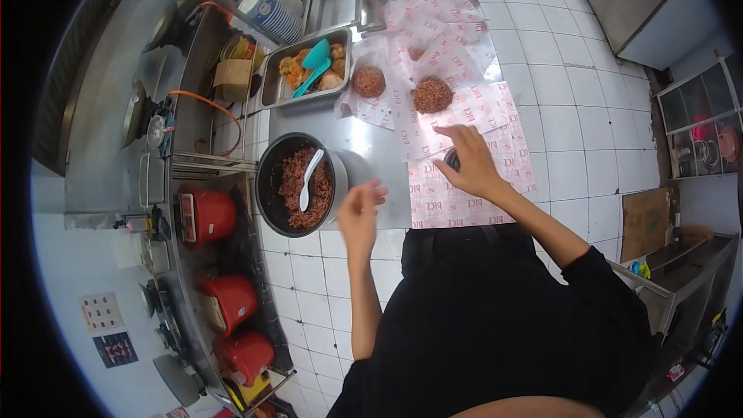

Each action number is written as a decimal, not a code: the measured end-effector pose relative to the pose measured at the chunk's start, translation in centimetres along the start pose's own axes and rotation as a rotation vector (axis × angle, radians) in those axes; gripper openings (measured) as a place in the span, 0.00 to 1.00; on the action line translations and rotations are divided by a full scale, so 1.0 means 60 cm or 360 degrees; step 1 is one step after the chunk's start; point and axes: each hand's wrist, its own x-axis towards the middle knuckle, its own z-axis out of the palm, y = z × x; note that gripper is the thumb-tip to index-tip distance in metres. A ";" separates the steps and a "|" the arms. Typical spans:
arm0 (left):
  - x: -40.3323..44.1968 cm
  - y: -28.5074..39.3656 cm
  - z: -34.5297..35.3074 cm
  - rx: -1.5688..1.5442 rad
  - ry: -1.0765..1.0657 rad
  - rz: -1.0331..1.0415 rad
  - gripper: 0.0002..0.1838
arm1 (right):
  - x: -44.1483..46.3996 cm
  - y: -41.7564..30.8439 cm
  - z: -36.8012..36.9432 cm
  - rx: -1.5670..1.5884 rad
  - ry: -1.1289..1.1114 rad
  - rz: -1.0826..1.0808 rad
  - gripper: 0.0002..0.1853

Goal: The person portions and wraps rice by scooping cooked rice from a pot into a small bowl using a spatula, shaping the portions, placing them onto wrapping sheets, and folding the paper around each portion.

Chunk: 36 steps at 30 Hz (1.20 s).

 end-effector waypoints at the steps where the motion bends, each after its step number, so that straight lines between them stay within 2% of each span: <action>1: 0.028 -0.066 0.027 0.0337 -0.0147 0.0053 0.18 | -0.026 0.012 -0.006 -0.0016 0.0001 0.0053 0.28; 2: 0.049 -0.111 0.050 0.0677 -0.0291 0.0111 0.18 | -0.054 0.026 0.000 -0.0031 0.0005 0.0106 0.27; 3: 0.061 -0.129 0.083 0.0801 -0.0142 0.0299 0.17 | -0.067 0.045 0.007 -0.0047 0.0015 0.0154 0.26; 5: 0.065 -0.142 0.158 0.1038 0.0164 0.0666 0.16 | -0.075 0.084 0.021 0.0030 0.0264 0.0403 0.26; 8: 0.100 -0.119 0.200 0.1045 0.0301 0.0794 0.14 | -0.070 0.127 0.012 0.0082 0.0544 0.0650 0.25; 9: 0.119 -0.120 0.205 0.1186 0.0346 0.0981 0.14 | -0.063 0.127 -0.009 0.0136 0.0562 0.0723 0.24; 11: 0.152 -0.097 0.213 0.1193 0.0148 0.0943 0.16 | -0.051 0.128 -0.036 0.0121 0.0648 0.0755 0.22; 12: 0.166 -0.081 0.218 0.1197 0.0051 0.0922 0.17 | -0.048 0.126 -0.043 0.0319 0.0585 0.0800 0.22; 14: 0.187 -0.030 0.231 0.0568 -0.0112 0.0407 0.20 | -0.037 0.111 -0.050 0.0722 0.0457 0.0880 0.21; 15: 0.197 -0.016 0.236 0.0259 -0.0191 0.0144 0.21 | -0.030 0.094 -0.051 0.0856 0.0311 0.0876 0.16; 18: 0.233 -0.032 0.256 -0.0254 -0.0193 0.0110 0.24 | -0.013 0.084 -0.022 0.0890 -0.0243 0.0562 0.12; 19: 0.247 -0.038 0.260 -0.0567 -0.0202 0.0085 0.24 | -0.008 0.095 -0.005 0.0883 -0.0278 0.0508 0.11; 22: 0.256 -0.048 0.245 -0.0993 -0.0161 0.0229 0.19 | 0.025 0.144 0.050 0.0866 -0.0281 0.0403 0.10; 24: 0.239 -0.056 0.210 -0.0550 -0.0163 0.0168 0.16 | 0.041 0.173 0.065 0.0860 -0.0178 0.0428 0.11; 25: 0.227 -0.064 0.197 -0.0331 -0.0164 0.0138 0.15 | 0.050 0.181 0.054 0.0719 -0.0282 0.0456 0.13; 28: 0.186 -0.092 0.192 0.0715 -0.0108 0.0599 0.11 | 0.057 0.206 0.049 0.0458 -0.0024 0.0175 0.15; 29: 0.175 -0.097 0.205 0.0668 0.0059 0.0866 0.16 | 0.056 0.217 0.055 0.0171 0.0160 0.0058 0.19; 32: 0.182 -0.104 0.242 0.0980 0.0386 0.0998 0.20 | 0.068 0.221 0.026 0.0188 0.0122 0.0192 0.24; 33: 0.186 -0.109 0.249 0.1010 0.0420 0.0992 0.20 | 0.072 0.222 0.024 0.0198 0.0142 0.0226 0.28; 36: 0.202 -0.120 0.268 0.1051 0.0487 0.0979 0.19 | 0.080 0.219 0.021 0.0047 0.0316 0.0324 0.29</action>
